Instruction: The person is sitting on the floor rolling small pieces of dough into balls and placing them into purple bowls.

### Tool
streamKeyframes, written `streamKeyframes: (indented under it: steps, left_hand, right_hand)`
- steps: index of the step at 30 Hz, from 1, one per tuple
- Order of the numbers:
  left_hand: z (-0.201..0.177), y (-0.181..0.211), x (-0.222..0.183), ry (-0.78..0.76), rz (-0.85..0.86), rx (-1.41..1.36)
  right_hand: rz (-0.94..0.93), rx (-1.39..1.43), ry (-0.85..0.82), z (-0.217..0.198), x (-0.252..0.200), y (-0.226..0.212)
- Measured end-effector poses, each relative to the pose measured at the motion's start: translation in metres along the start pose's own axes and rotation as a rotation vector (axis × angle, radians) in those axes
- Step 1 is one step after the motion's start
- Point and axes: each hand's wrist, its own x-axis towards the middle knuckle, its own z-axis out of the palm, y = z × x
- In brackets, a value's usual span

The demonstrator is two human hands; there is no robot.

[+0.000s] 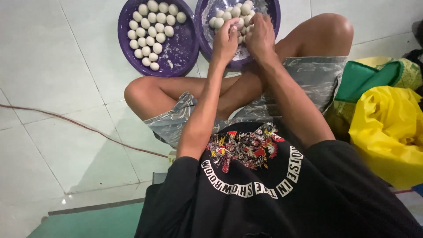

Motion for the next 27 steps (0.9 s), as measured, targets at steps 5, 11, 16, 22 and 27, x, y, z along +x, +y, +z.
streamKeyframes:
  steps: [5, 11, 16, 22, 27]
  left_hand:
    - [-0.072, -0.009, -0.001, 0.106, -0.067, -0.143]
    - [-0.165, -0.043, -0.022, 0.483, -0.035, -0.146]
    - [-0.193, -0.039, -0.039, 0.630, -0.030, -0.023]
    - [-0.195, -0.035, -0.047, 0.621, -0.109, -0.153]
    - [-0.193, -0.045, -0.036, 0.669, -0.084, -0.271]
  right_hand:
    - [-0.098, 0.014, 0.012, -0.002, 0.002, -0.046]
    - [-0.494, 0.241, -0.192, 0.060, 0.010, -0.131]
    - [-0.583, 0.163, -0.337, 0.114, 0.023, -0.165]
    - [-0.484, -0.041, -0.347, 0.145, 0.021, -0.156]
    - [-0.081, 0.647, -0.483, 0.125, 0.003, -0.171]
